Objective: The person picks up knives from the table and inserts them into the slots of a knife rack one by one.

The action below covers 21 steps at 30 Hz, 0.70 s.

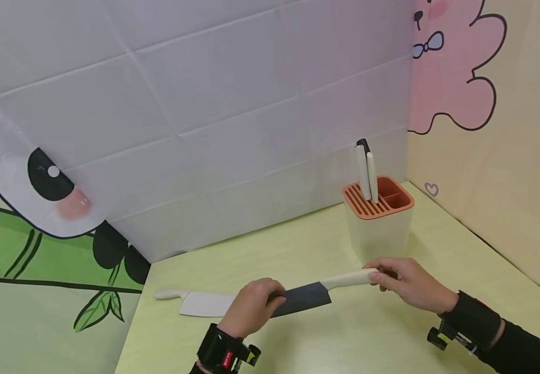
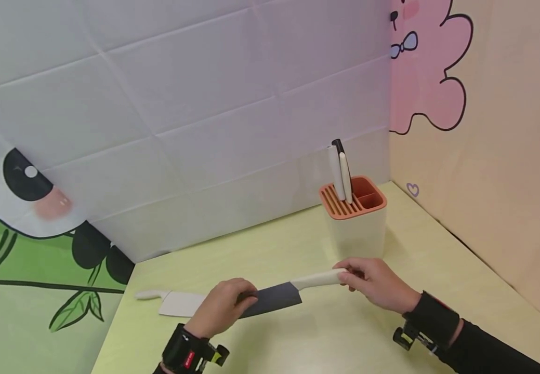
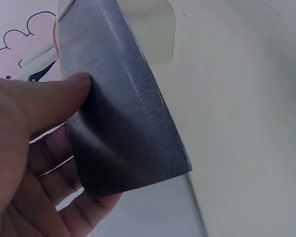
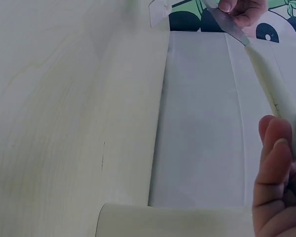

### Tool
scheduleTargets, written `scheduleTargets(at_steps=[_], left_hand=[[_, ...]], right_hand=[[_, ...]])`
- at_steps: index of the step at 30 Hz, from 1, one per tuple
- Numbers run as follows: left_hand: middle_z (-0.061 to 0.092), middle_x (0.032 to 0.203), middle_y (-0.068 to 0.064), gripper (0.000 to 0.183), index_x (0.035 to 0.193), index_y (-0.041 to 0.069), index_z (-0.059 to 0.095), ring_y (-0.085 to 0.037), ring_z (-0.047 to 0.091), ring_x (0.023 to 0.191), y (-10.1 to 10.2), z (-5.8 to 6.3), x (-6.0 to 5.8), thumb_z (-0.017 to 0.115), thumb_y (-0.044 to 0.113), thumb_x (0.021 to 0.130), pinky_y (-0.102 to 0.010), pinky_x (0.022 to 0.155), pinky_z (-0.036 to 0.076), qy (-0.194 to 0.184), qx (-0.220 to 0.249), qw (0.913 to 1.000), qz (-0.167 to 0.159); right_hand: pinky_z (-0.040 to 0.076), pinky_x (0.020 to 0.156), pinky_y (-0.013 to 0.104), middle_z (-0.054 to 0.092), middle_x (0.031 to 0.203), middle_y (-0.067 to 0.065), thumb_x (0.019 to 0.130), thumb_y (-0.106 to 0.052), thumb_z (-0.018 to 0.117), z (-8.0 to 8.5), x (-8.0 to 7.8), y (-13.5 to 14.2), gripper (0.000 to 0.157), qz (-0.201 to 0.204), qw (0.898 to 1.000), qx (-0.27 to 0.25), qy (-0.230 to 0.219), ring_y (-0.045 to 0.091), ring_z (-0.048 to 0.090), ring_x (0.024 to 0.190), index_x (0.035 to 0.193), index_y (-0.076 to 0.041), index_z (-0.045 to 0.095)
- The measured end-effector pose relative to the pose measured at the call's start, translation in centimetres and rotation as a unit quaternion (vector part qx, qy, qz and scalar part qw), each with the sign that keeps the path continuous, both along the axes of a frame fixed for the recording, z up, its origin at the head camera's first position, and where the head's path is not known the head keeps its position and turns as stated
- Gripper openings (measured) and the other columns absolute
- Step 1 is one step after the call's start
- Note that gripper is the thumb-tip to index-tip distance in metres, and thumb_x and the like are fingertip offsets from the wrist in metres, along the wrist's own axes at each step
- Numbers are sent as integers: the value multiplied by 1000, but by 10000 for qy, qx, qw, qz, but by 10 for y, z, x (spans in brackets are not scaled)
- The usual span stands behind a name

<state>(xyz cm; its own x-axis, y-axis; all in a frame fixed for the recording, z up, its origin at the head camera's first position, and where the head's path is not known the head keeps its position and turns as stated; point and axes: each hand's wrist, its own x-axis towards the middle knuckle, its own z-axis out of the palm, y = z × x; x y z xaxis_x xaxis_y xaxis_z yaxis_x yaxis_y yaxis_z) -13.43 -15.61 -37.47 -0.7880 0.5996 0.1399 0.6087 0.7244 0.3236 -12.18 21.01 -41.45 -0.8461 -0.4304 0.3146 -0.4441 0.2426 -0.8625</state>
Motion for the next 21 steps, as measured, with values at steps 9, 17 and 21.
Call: scheduleTargets(at_steps=[9, 17, 21], left_hand=[[63, 84, 11, 8, 91, 20, 71, 1, 55, 69, 14, -4, 10, 76, 15, 86, -18, 60, 46, 1073, 370, 9933, -238], [61, 77, 9, 14, 86, 15, 71, -1, 51, 62, 31, -10, 14, 81, 9, 79, -14, 54, 42, 2313, 666, 9691, -533], [60, 76, 6, 14, 88, 13, 72, -4, 54, 61, 38, -14, 15, 81, 9, 78, -14, 53, 45, 2877, 596, 9535, -673]], right_hand=[[54, 84, 31, 65, 106, 17, 101, -22, 56, 12, -4, 0, 41, -634, 9646, -1740, -1880, 23, 65, 93, 127, 9, 52], [50, 94, 32, 64, 115, 5, 105, -23, 46, 31, 1, -12, 30, -58, 8942, -3785, -2389, 18, 64, 107, 124, -2, 57], [47, 97, 30, 59, 118, 4, 105, -26, 45, 41, 6, -21, 35, -112, 8797, -4180, -2264, 16, 61, 108, 129, -3, 55]])
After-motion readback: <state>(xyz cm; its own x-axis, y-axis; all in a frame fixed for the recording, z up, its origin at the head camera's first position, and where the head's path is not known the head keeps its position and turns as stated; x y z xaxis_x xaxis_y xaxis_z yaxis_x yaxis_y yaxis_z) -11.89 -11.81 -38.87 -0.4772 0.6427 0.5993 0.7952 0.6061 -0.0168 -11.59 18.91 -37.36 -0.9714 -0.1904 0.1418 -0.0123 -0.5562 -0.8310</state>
